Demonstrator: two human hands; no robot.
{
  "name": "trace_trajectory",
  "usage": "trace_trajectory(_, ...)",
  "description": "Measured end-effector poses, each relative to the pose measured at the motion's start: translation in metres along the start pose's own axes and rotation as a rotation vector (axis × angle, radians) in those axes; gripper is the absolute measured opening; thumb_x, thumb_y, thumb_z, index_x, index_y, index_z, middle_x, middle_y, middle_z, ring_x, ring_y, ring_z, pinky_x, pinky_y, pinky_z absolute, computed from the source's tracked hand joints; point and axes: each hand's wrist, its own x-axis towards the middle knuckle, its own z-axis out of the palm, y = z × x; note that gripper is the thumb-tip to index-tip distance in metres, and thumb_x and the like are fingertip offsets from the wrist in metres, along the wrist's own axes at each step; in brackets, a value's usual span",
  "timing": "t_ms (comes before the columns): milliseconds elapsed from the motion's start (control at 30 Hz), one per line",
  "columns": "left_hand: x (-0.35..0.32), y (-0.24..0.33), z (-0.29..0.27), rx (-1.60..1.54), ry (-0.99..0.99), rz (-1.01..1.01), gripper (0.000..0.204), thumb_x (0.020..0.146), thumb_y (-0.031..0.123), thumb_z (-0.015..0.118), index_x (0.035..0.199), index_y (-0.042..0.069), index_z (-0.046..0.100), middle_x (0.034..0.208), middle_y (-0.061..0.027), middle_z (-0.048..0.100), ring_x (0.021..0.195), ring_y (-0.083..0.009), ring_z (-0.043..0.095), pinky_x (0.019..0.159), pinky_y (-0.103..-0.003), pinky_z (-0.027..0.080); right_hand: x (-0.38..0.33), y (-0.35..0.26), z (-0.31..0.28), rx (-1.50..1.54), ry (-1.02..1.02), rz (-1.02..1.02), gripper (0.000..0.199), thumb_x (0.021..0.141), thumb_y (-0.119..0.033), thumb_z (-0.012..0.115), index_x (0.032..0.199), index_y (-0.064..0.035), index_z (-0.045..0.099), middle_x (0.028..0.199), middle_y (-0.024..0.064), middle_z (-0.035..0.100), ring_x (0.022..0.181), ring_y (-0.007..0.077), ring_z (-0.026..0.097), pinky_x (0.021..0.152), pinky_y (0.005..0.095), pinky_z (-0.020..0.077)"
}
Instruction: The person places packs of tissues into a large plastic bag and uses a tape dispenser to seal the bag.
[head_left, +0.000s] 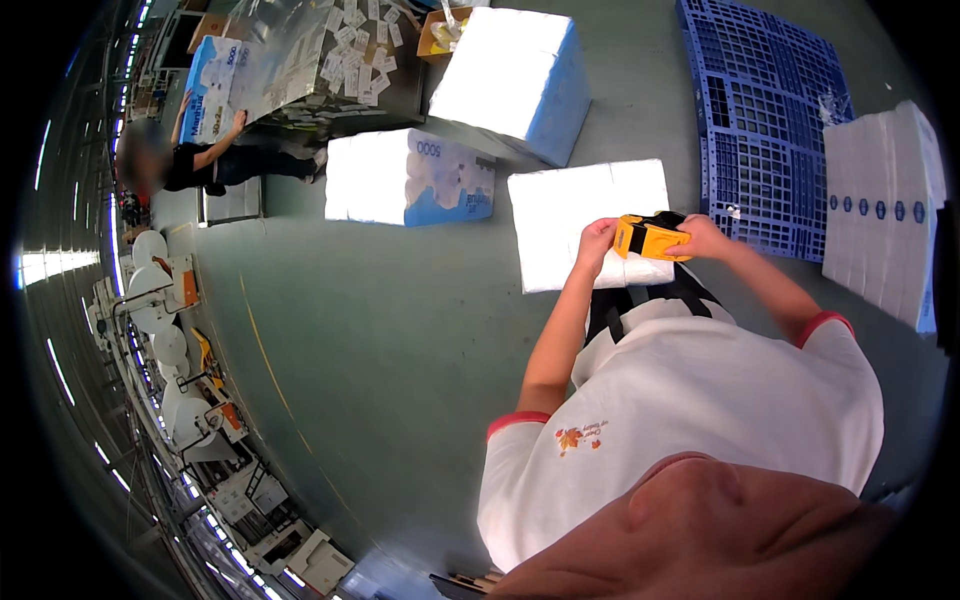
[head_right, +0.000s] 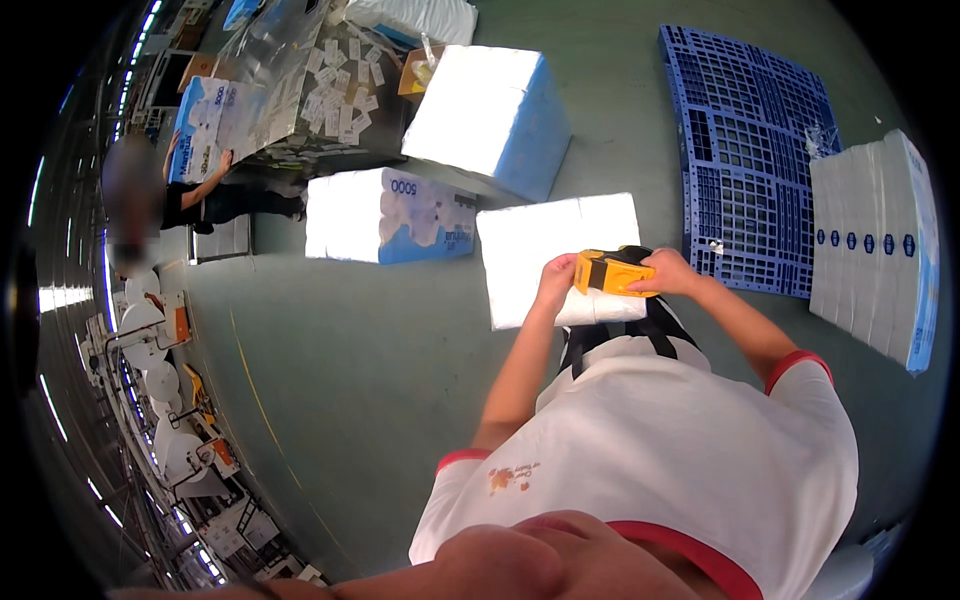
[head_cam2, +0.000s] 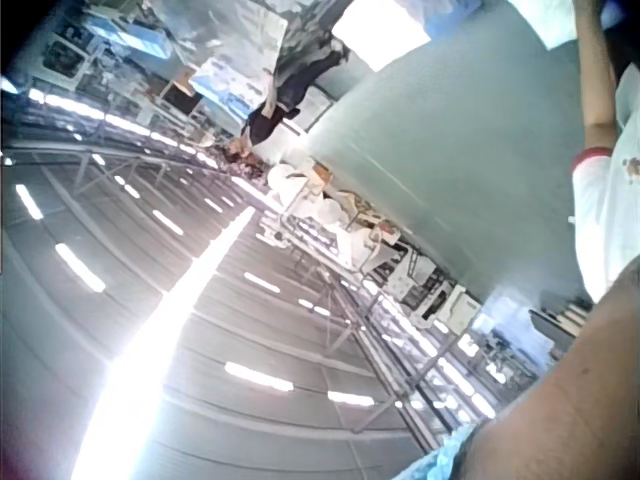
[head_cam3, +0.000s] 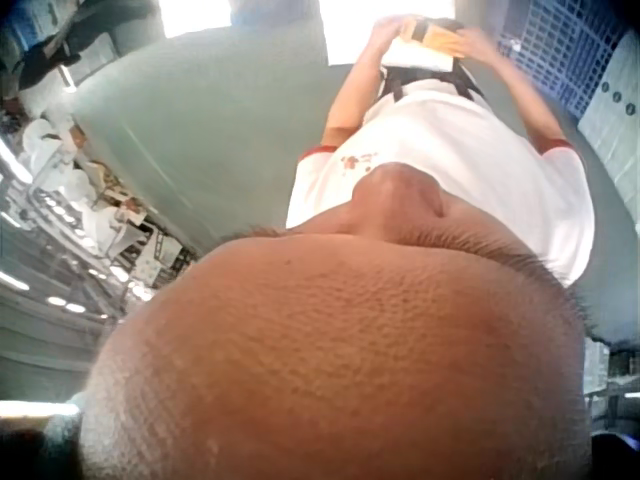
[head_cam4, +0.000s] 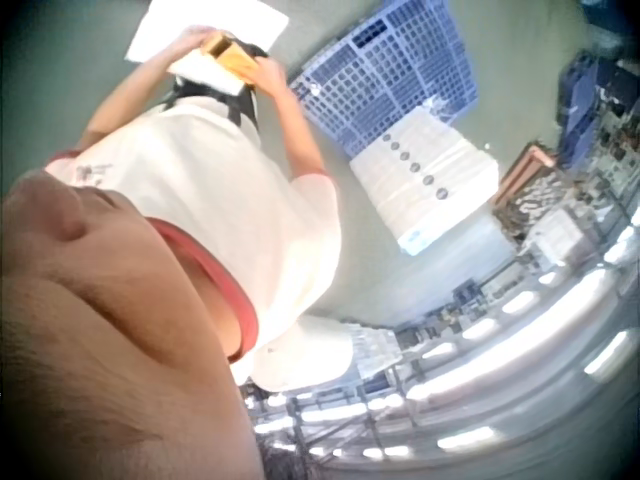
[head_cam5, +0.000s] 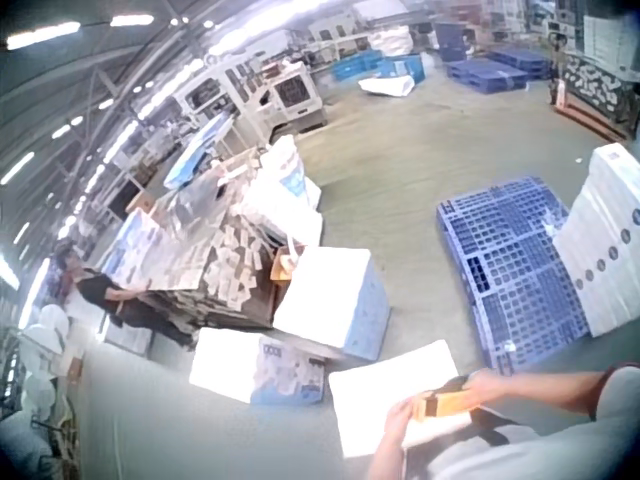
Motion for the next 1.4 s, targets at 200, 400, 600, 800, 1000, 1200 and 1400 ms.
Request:
trace_trajectory(200, -0.024, 0.009, -0.153, -0.088, 0.472, 0.032, 0.012, 0.083, 0.005, 0.061, 0.091, -0.004, 0.062, 0.082, -0.0090, 0.064, 0.071, -0.0149, 0.062, 0.067, -0.024, 0.054, 0.078, -0.115, -0.001, -0.015, -0.296, 0.178, 0.061, 0.070, -0.062, 0.062, 0.066, -0.0011, 0.065, 0.058, 0.0141, 0.060, 0.056, 0.0253, 0.061, 0.055, 0.0332, 0.0474)
trace_trajectory(400, -0.017, -0.003, -0.293, -0.136, 0.698, 0.003, 0.012, 0.078, 0.006, 0.068, 0.084, -0.002, 0.062, 0.077, -0.0088, 0.064, 0.063, -0.0121, 0.061, 0.057, -0.021, 0.052, 0.132, -0.124, 0.008, 0.089, -0.398, 0.283, 0.061, 0.075, -0.056, 0.062, 0.065, 0.0034, 0.064, 0.054, 0.0109, 0.060, 0.045, 0.0168, 0.060, 0.053, 0.0249, 0.0480)
trace_trajectory(600, 0.055, -0.072, -0.283, 0.083, 0.678, -0.161, 0.029, 0.077, 0.017, 0.070, 0.093, -0.002, 0.055, 0.091, -0.0126, 0.058, 0.078, -0.0180, 0.056, 0.069, -0.028, 0.048, 0.159, -0.085, 0.050, -0.016, -0.427, 0.406, 0.075, 0.069, -0.067, 0.059, 0.071, 0.0081, 0.065, 0.066, 0.0193, 0.063, 0.059, 0.0250, 0.063, 0.060, 0.0325, 0.0493)
trace_trajectory(800, 0.048, -0.060, -0.255, 0.409, 0.869, -0.505, 0.065, 0.081, 0.035, 0.064, 0.128, -0.004, 0.038, 0.136, -0.0211, 0.035, 0.122, -0.0278, 0.038, 0.095, -0.042, 0.038, 0.148, -0.071, 0.083, -0.192, -0.387, 0.419, 0.077, 0.069, -0.071, 0.053, 0.078, 0.0044, 0.066, 0.071, 0.0184, 0.063, 0.065, 0.0270, 0.062, 0.062, 0.0342, 0.0485)
trace_trajectory(1000, 0.034, -0.036, -0.188, 0.903, 0.903, 0.106, 0.058, 0.092, 0.039, 0.042, 0.131, -0.002, 0.034, 0.136, -0.0204, 0.036, 0.125, -0.0363, 0.034, 0.102, -0.040, 0.031, 0.148, -0.078, 0.067, -0.084, -0.413, 0.404, 0.073, 0.069, -0.068, 0.055, 0.075, 0.0039, 0.066, 0.071, 0.0163, 0.064, 0.066, 0.0251, 0.063, 0.060, 0.0343, 0.0480)
trace_trajectory(1200, 0.031, -0.044, -0.165, 1.279, 0.915, 0.047, 0.068, 0.090, 0.052, 0.038, 0.138, 0.006, 0.025, 0.143, -0.0214, 0.022, 0.134, -0.0333, 0.020, 0.106, -0.053, 0.016, 0.073, -0.060, -0.008, -0.048, -0.370, 0.335, 0.072, 0.069, -0.067, 0.056, 0.077, 0.0040, 0.066, 0.064, 0.0158, 0.063, 0.059, 0.0253, 0.063, 0.062, 0.0349, 0.0492)
trace_trajectory(1400, 0.032, -0.033, -0.139, 1.264, 1.046, -0.086, 0.074, 0.089, 0.052, 0.040, 0.141, 0.005, 0.015, 0.146, -0.0226, 0.011, 0.137, -0.0328, 0.012, 0.108, -0.052, 0.012, -0.054, 0.096, -0.095, 0.202, -0.408, 0.677, 0.058, 0.072, -0.054, 0.065, 0.072, 0.0036, 0.066, 0.061, 0.0131, 0.064, 0.050, 0.0203, 0.064, 0.053, 0.0291, 0.0519)
